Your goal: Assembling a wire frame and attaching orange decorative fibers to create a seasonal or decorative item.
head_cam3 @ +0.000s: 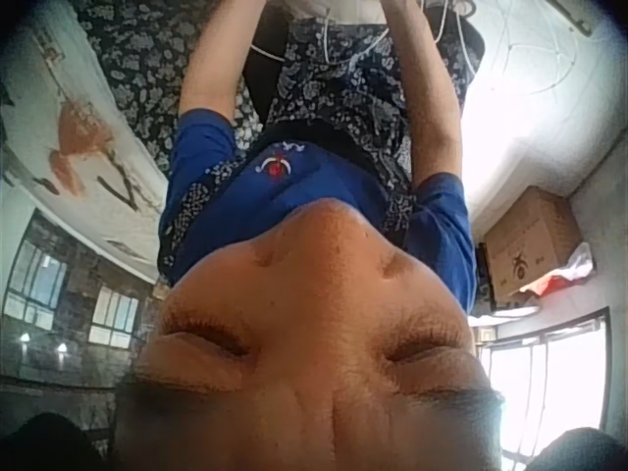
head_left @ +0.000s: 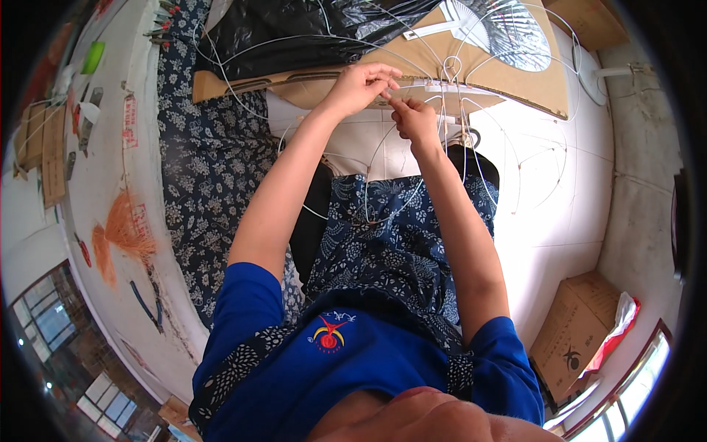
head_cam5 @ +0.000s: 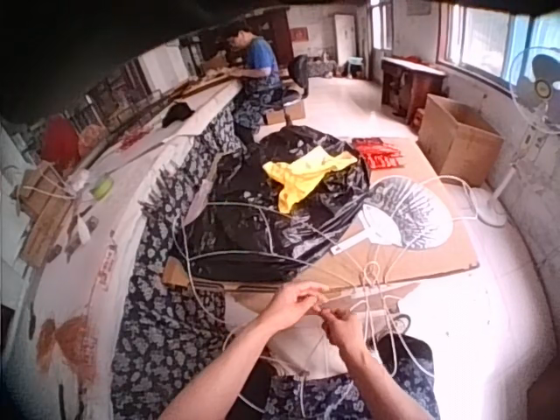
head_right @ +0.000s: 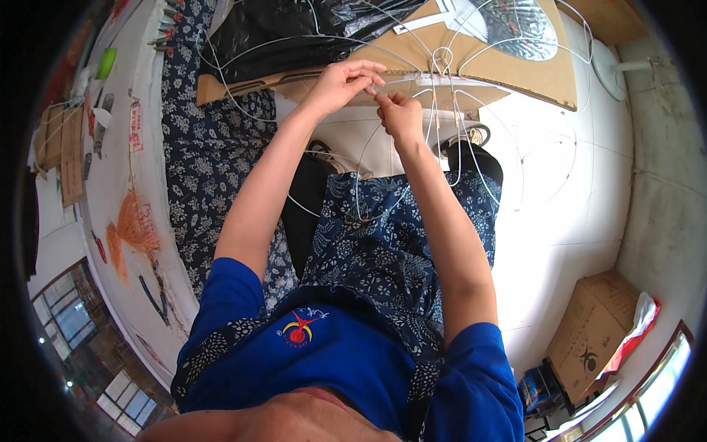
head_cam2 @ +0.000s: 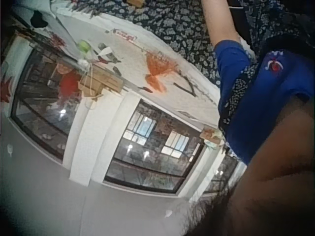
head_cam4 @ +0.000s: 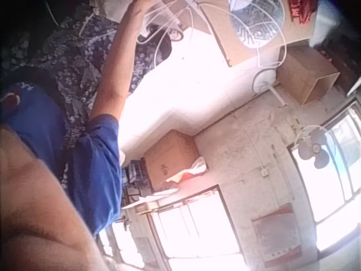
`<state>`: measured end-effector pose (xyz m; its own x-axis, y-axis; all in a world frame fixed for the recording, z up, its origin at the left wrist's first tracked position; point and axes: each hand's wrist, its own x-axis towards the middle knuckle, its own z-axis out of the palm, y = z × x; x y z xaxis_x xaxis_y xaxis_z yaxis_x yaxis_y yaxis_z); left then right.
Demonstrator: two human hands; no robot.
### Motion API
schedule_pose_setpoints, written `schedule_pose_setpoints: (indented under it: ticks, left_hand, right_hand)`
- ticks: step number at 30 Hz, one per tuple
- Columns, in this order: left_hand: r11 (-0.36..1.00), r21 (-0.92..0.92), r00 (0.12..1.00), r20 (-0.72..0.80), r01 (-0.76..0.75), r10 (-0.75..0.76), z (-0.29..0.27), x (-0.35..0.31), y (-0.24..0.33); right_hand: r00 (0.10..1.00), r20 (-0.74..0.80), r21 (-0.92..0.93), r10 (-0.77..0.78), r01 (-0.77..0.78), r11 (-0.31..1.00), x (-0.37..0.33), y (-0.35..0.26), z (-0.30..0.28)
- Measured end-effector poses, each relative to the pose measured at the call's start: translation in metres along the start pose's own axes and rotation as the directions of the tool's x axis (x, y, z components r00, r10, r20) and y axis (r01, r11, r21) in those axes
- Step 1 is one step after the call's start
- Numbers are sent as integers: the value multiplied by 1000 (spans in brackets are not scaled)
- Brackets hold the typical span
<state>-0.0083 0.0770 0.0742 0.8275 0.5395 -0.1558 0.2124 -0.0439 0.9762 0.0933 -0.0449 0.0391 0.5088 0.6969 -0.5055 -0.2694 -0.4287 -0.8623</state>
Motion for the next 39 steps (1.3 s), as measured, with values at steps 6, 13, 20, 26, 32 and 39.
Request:
schedule_pose_setpoints:
  ticks: [6,13,20,26,32,39]
  left_hand:
    - [994,106,996,85,7,-16,2,-1,-3]
    - [849,526,958,-211,-56,194,17,-6,3]
    - [846,475,808,-383,-243,448,21,-3,12]
    - [972,153,810,-538,-179,233,14,3,-1]
    - [935,-337,807,-579,-108,-116,6,4,-5]
    - [846,-515,736,-626,-140,-259,3,3,-16]
  right_hand:
    - [998,-29,37,-51,53,998,2,-6,0]
    - [999,18,59,-31,30,998,-15,-6,-6]
    - [996,69,130,49,-58,990,-27,1,-9]
    - [993,113,104,27,-39,994,-29,8,-7]
    - [992,125,85,12,-23,996,-29,12,-8]
    - [991,133,73,4,-14,997,-31,12,-8]
